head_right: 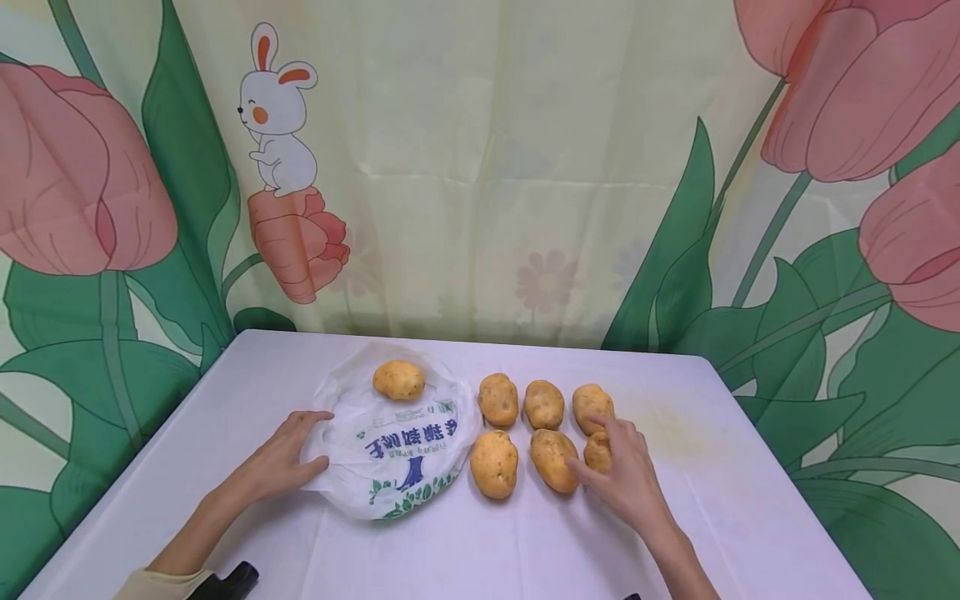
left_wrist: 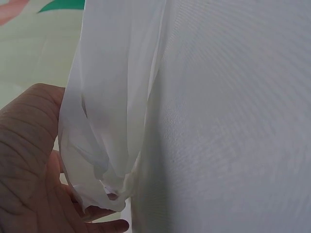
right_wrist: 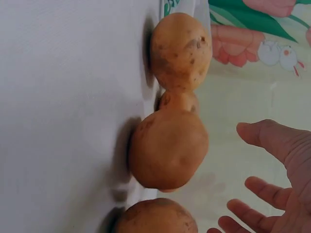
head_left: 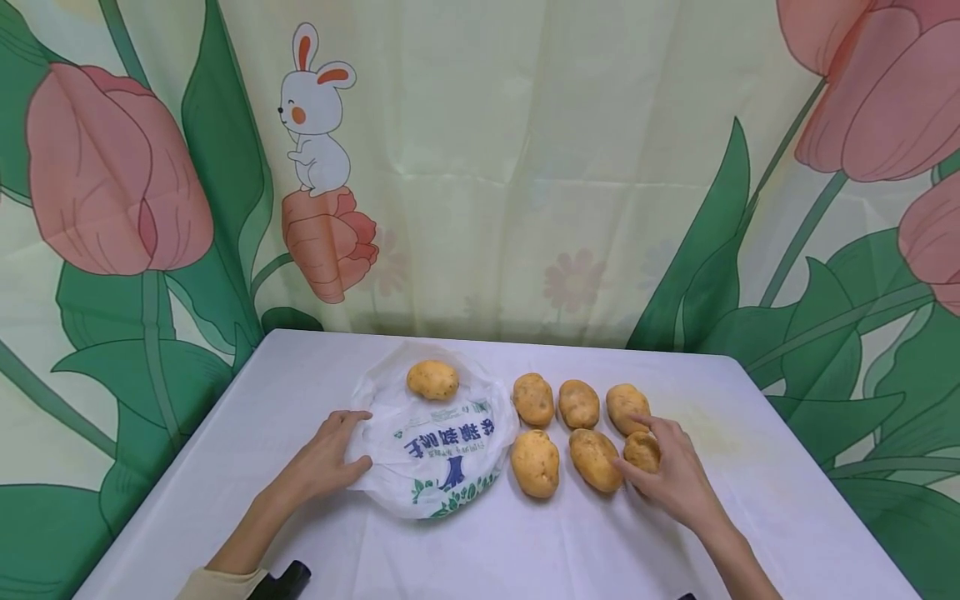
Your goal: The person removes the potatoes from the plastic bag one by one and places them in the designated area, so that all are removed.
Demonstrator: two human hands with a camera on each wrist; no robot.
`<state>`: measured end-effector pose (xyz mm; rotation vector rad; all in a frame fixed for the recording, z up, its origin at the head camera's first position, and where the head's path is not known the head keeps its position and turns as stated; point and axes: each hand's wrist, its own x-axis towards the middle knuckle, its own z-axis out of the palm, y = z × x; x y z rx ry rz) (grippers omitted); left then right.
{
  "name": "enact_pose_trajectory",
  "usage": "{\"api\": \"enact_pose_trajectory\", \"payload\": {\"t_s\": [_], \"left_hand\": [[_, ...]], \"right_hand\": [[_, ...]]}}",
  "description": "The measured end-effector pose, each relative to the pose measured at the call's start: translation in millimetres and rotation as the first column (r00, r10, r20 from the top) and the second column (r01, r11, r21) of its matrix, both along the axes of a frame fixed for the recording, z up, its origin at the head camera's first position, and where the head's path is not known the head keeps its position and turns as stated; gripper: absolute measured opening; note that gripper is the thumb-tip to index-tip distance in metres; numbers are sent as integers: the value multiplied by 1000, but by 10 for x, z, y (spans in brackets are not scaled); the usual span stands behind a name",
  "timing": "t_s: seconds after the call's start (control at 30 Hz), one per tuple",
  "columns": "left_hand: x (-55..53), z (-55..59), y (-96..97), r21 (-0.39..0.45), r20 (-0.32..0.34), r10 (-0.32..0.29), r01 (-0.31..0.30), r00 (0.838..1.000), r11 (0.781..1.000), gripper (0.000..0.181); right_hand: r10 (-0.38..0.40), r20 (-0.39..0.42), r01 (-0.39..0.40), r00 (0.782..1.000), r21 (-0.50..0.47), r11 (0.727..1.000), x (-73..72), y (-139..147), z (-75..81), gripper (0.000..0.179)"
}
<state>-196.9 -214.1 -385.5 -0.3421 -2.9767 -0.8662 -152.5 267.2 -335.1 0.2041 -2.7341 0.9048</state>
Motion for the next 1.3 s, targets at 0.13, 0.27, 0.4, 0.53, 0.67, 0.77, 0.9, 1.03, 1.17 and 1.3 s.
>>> {"api": "enact_pose_trajectory", "payload": {"t_s": [0.13, 0.27, 0.4, 0.53, 0.67, 0.77, 0.9, 1.03, 1.17, 1.3], "left_hand": [[11, 9, 1, 4, 6, 5, -5, 1000, 1000, 61], [19, 8, -3, 2, 13, 7, -7, 1000, 1000, 61], [9, 4, -8, 3, 13, 10, -10, 1000, 1000, 61], [16, -4, -8, 5, 16, 9, -9, 1000, 1000, 62], [36, -3, 5, 11, 23, 9, -9, 1000, 1000, 61], [33, 3, 15, 13, 27, 10, -10, 1000, 1000, 61], [31, 19, 18, 15, 25, 10, -10, 1000, 1000, 61], [39, 25, 12, 10, 24, 9, -9, 1000, 1000, 60], [44, 25, 6, 7, 20, 4, -5, 1000, 1000, 60], [38, 25, 5, 11, 12, 4, -4, 1000, 1000, 60]], "right_hand": [[36, -29, -36, 999, -3, 999, -62, -181, 59, 66], [77, -38, -77, 996, -18, 997, -94, -358, 96, 65], [117, -78, -121, 990, -39, 992, -138, -540, 105, 64], [153, -82, -158, 985, -57, 986, -189, -713, 98, 64], [170, -38, -173, 985, -64, 983, -221, -883, 84, 65], [194, -15, -194, 981, -70, 979, -249, -1012, 79, 64], [221, -14, -222, 975, -68, 973, -309, -1153, 76, 63], [242, -26, -243, 970, -60, 968, -375, -1263, 70, 63], [270, -34, -272, 962, -48, 961, -435, -1352, 80, 64], [293, -36, -293, 955, -7, 956, -494, -1440, 108, 65]]}}
